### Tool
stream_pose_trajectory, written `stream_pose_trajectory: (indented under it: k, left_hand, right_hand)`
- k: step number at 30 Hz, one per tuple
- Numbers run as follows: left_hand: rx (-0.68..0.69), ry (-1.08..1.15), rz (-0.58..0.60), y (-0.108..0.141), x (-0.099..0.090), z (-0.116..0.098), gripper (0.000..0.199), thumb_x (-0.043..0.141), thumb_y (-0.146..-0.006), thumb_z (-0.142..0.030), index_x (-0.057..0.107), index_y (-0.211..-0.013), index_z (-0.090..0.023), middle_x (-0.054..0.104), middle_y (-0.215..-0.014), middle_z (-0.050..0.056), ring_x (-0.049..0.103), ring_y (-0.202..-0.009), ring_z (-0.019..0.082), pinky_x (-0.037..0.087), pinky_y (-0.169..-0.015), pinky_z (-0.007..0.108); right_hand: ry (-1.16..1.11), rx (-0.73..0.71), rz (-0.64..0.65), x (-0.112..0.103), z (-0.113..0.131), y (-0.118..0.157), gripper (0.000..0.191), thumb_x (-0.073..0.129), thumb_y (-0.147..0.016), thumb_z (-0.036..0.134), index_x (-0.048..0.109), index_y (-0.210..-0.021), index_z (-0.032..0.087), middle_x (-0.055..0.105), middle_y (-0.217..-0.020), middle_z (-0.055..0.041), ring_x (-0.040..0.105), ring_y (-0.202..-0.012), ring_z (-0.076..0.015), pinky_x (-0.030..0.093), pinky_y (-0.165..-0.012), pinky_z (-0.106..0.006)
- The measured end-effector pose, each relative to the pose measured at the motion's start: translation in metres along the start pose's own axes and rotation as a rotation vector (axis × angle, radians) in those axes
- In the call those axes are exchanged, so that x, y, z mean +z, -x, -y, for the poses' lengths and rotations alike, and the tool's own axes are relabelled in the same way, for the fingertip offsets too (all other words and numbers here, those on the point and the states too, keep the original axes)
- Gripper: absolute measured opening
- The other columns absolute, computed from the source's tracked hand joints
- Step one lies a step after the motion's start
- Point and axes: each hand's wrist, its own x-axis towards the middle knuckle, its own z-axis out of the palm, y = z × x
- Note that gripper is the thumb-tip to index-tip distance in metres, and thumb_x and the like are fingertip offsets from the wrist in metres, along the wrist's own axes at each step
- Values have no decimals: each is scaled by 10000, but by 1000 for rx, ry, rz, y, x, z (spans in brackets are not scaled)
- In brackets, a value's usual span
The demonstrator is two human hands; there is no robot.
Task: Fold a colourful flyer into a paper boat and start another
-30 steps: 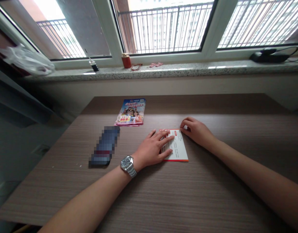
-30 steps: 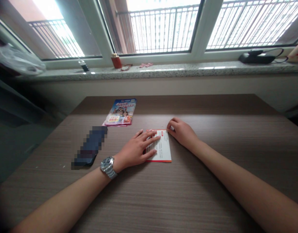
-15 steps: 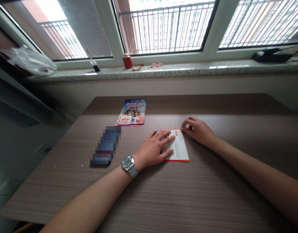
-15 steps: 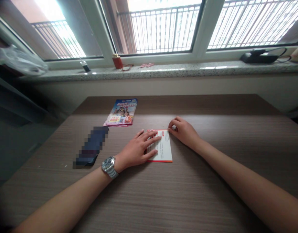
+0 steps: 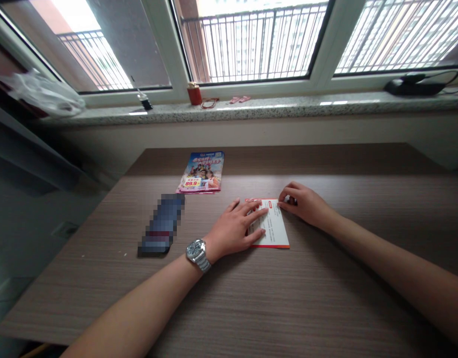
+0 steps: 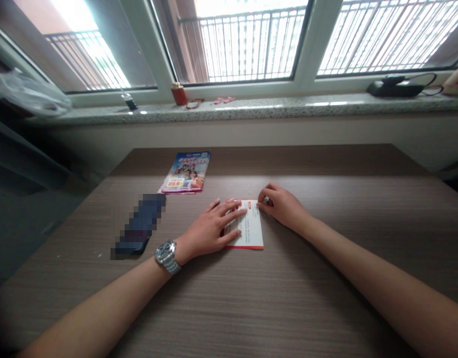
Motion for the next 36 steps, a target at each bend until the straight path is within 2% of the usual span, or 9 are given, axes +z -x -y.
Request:
stream_pose_trajectory:
  k: [14, 36]
  left_hand:
    - [-2, -12, 13, 0, -1, -1, 558, 471, -1001, -528, 408, -1522, -337, 356, -1626, 26, 325, -1506, 203, 161, -1279, 462]
    - [0, -1, 13, 0, -1, -1, 554, 480, -999, -521, 412, -1518, -340, 361, -1623, 20, 330, -1504, 206, 154, -1280, 463]
  right_hand:
    - [-14, -8, 91, -2, 13, 24, 84, 636, -901, 259, 638, -834, 208, 584, -837, -33, 572, -681, -163, 487, -649, -308]
    - [36, -53, 171, -6, 40, 72, 79, 665, -903, 245, 614, -844, 230, 611, -869, -40, 587, -786, -190, 463, -683, -302]
